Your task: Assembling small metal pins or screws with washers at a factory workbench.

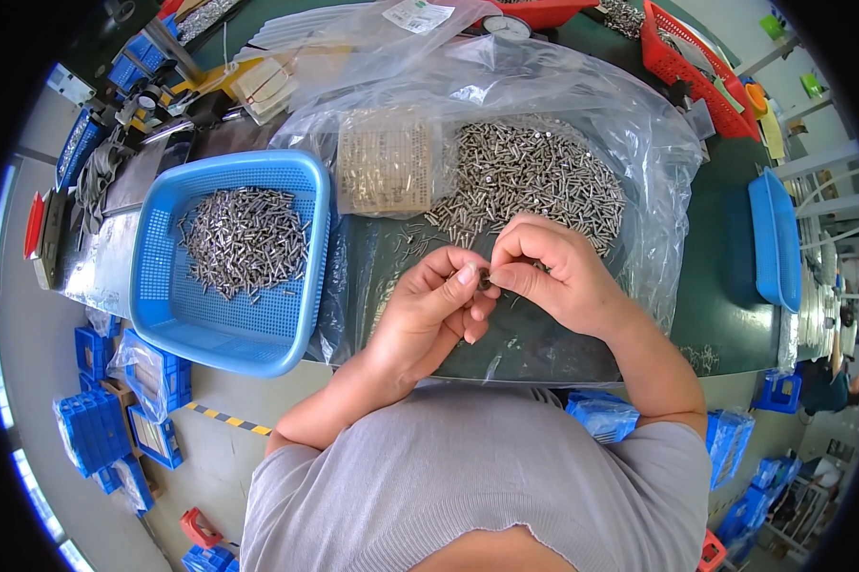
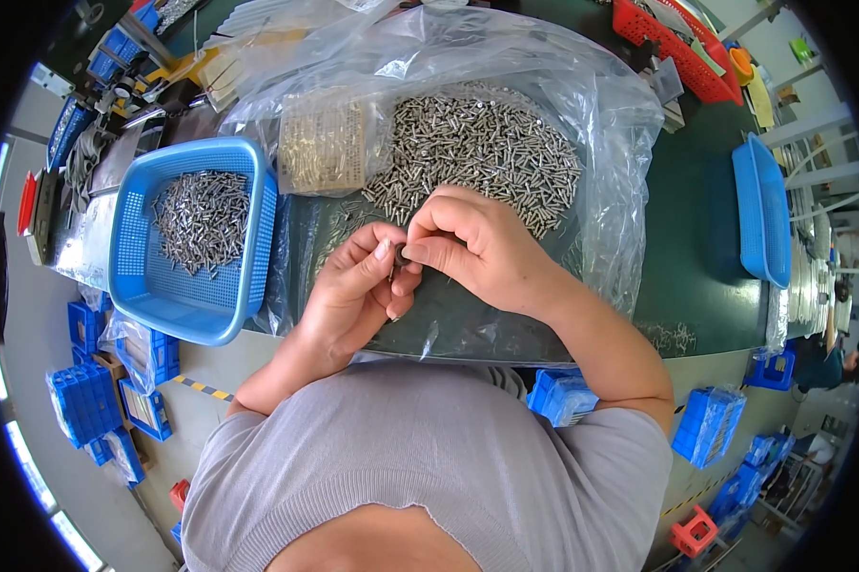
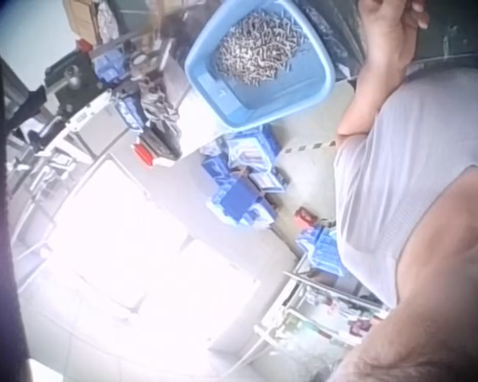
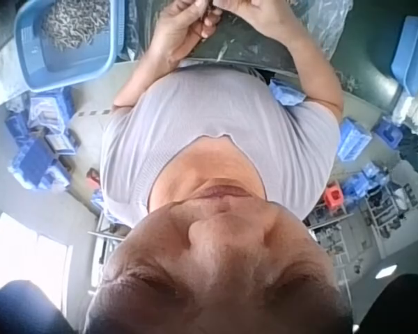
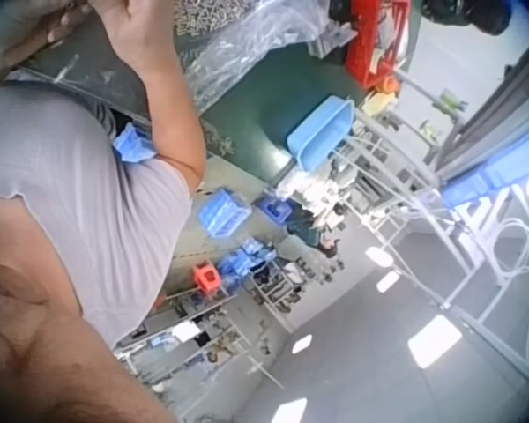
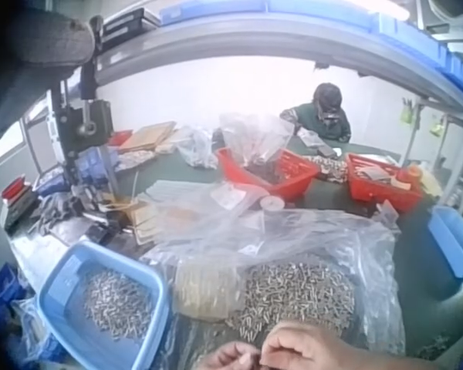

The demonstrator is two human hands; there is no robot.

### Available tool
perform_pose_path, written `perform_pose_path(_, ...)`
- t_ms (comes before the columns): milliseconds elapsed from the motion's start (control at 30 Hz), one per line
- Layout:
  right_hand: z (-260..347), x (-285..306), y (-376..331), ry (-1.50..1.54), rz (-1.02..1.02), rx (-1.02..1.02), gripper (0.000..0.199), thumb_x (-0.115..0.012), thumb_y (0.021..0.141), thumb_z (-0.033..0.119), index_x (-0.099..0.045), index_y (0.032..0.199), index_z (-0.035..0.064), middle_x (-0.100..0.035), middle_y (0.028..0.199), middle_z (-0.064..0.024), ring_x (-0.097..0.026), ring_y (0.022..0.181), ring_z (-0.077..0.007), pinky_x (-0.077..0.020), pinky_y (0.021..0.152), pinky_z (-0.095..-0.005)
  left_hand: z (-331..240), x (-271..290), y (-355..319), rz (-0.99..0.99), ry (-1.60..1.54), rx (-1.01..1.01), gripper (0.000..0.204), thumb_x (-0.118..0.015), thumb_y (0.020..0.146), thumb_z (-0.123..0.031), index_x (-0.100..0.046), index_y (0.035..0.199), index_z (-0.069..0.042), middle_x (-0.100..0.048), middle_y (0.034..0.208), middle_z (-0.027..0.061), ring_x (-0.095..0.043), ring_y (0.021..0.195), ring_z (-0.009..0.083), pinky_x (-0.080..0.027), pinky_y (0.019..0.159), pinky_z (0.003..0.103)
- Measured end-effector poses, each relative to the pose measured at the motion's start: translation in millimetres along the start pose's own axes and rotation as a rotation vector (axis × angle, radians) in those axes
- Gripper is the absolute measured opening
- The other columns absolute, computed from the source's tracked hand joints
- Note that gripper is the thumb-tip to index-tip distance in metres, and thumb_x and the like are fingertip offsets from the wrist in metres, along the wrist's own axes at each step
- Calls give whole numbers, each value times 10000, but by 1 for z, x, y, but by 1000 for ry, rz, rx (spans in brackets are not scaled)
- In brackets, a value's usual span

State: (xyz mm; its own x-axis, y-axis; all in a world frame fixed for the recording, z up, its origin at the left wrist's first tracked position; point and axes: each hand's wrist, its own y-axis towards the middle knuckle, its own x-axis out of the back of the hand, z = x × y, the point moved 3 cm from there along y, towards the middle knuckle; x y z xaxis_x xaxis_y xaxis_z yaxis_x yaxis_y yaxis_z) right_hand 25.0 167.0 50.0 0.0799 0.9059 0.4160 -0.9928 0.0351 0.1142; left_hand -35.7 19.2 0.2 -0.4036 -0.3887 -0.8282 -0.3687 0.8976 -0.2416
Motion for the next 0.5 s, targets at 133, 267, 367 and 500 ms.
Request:
perform_pose_path(133, 0, -2, -1, -77, -16, 50, 138, -669, 824, 104, -554, 805, 30, -539, 810, -46, -544, 751, -155, -439, 659, -274, 0, -1, 0, -9, 3, 6, 165, -564, 936, -202, -544, 984, -46, -595, 868, 59, -529, 695, 98, -445, 563, 239)
perform_pose_path(267, 3, -5, 3, -69, -105, 88, 155, -697, 788, 105, -562, 819, 35, -543, 838, -56, -549, 780, -176, -444, 674, -287, 1, 1, 0, 37, -25, 19, 179, -573, 930, -219, -546, 973, -47, -593, 854, 57, -510, 677, 97, -418, 546, 232)
perform_pose_path(367, 3, -7, 6, -126, -59, 228, 177, -721, 758, 112, -576, 834, 44, -547, 863, -68, -550, 800, -199, -447, 685, -299, 1, 3, -1, 83, -47, 60, 195, -577, 928, -237, -548, 971, -50, -594, 848, 56, -501, 665, 97, -403, 541, 229)
perform_pose_path(500, 9, -5, 2, -201, -153, 290, 184, -736, 738, 118, -592, 835, 56, -546, 864, -74, -555, 795, -221, -449, 688, -308, 1, 0, 0, 38, -36, 59, 213, -568, 933, -257, -553, 985, -51, -599, 850, 58, -513, 666, 103, -420, 555, 234)
